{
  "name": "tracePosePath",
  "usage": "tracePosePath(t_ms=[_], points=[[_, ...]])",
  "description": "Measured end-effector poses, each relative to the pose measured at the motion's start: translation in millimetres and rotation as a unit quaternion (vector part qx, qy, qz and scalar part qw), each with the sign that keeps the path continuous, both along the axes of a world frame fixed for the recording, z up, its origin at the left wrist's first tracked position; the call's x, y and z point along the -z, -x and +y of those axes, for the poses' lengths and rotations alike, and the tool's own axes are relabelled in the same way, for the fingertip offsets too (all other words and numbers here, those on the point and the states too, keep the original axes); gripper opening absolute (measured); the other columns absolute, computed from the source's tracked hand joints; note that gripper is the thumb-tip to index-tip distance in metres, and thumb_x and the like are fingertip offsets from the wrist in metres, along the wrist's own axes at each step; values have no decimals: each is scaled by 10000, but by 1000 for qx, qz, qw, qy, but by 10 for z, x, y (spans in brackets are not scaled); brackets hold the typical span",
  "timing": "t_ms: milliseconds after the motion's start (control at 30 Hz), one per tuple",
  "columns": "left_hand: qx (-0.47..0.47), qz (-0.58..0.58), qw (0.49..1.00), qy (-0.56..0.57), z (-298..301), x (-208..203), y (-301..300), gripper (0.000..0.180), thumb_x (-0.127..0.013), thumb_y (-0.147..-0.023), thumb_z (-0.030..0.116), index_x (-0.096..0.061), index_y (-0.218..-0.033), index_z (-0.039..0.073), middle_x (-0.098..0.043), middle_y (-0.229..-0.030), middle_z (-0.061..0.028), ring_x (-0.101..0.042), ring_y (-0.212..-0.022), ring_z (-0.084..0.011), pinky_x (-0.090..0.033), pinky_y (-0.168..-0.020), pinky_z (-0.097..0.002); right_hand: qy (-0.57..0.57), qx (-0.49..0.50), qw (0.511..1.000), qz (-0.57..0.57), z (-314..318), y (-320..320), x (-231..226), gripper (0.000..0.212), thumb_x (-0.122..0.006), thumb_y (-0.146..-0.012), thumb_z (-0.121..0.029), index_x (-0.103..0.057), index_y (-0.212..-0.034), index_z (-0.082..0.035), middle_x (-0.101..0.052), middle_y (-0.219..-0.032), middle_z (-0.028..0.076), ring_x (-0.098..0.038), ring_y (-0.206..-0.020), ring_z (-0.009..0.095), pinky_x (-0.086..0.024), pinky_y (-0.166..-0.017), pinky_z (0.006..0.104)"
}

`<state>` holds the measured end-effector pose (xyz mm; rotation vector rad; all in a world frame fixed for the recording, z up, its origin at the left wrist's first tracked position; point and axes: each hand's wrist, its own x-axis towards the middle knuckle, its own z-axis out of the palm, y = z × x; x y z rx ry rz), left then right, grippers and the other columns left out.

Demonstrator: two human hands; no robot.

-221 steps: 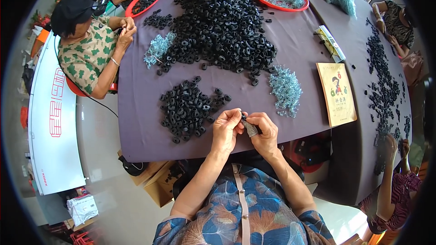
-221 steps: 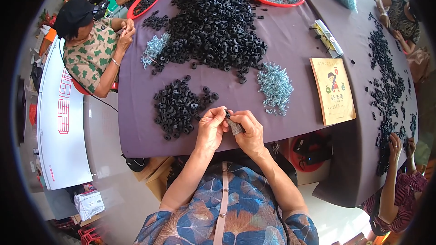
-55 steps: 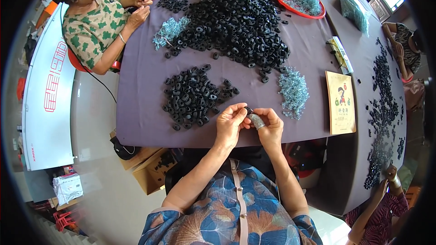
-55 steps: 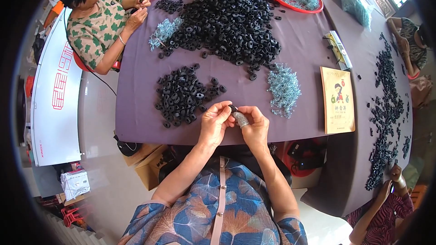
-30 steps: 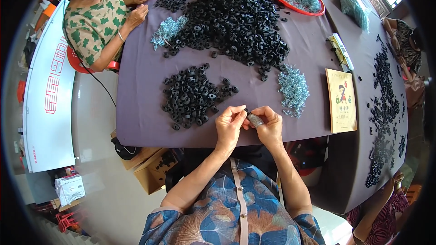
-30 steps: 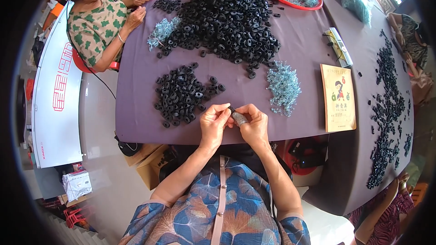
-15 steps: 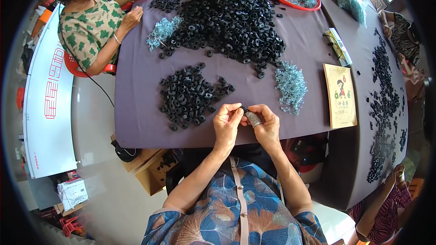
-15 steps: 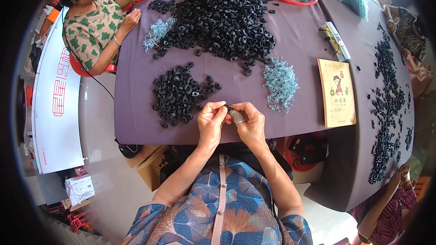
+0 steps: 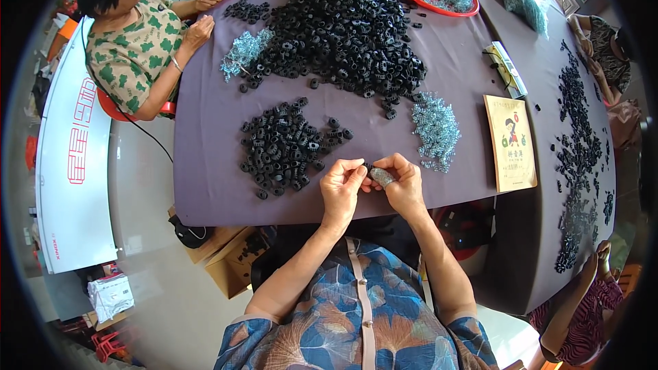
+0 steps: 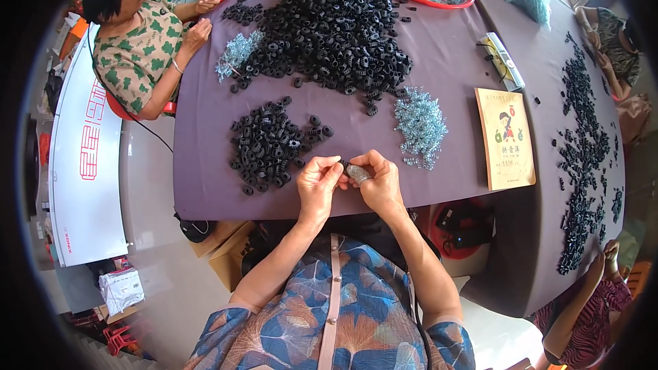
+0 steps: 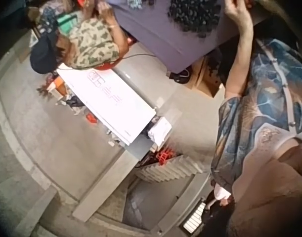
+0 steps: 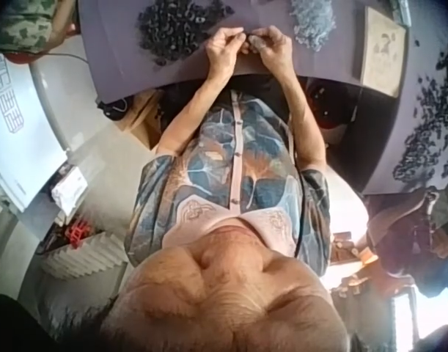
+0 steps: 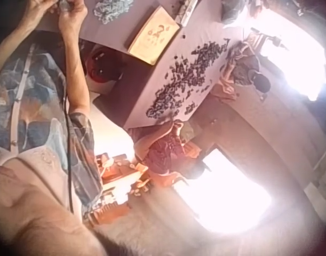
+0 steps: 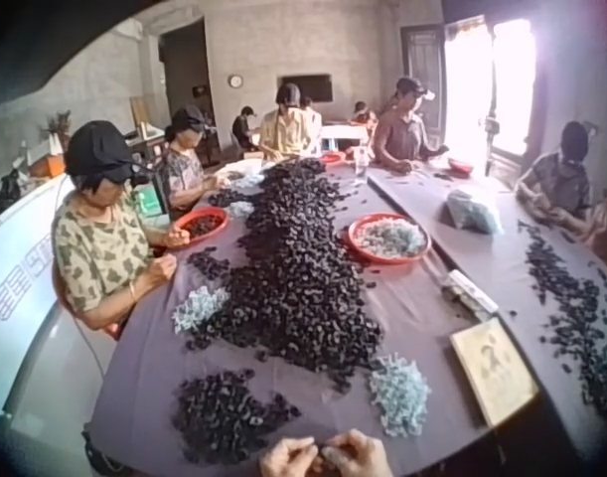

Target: Sorting and grouping small black industrial or clothing parts at a workshop table.

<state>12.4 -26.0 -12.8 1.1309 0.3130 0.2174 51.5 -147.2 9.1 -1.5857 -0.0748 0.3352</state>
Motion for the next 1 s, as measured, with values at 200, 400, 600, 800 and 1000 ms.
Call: tracePosePath(t_ms=[200, 400, 600, 800, 1000], points=[[12, -9, 998, -54, 9, -8, 27, 75, -592, -865, 8, -608, -938, -1, -607, -751, -38, -577, -603, -90, -501, -542, -226, 19, -30, 999, -17, -32, 13, 21, 216, -502, -713, 178, -582, -849, 30, -643, -761, 70, -602, -701, 121, -483, -614, 252], [6, -37, 982, -185, -47, -33, 23, 65, -579, -866, -8, -595, -929, -15, -608, -765, -51, -570, -594, -83, -509, -542, -228, 96, -25, 984, -150, -55, 39, 19, 213, -546, -676, 151, -570, -840, 19, -634, -763, 135, -631, -703, 214, -486, -626, 293], [24, -5, 986, -162, -4, -23, 17, 71, -566, -879, 12, -581, -943, -15, -610, -790, -57, -573, -597, -86, -507, -543, -224, 119, 2, 974, -191, -20, 82, 79, 222, -560, -680, 138, -574, -858, 5, -632, -802, 145, -643, -719, 248, -494, -633, 310], [27, -14, 999, 24, 24, 0, 19, 122, -576, -874, 13, -566, -995, 6, -594, -778, -43, -578, -624, -106, -509, -588, -237, 40, 33, 997, -54, -16, 93, 94, 242, -543, -736, 140, -588, -948, 32, -664, -853, 111, -654, -772, 169, -521, -666, 269], [14, -12, 998, 58, 34, 8, 31, 112, -573, -873, 4, -571, -985, -4, -595, -790, -43, -580, -625, -95, -515, -593, -231, 65, -26, 997, -22, -22, 31, -74, 145, -551, -824, 78, -598, -953, 33, -649, -784, 56, -619, -691, 89, -518, -616, 217]])
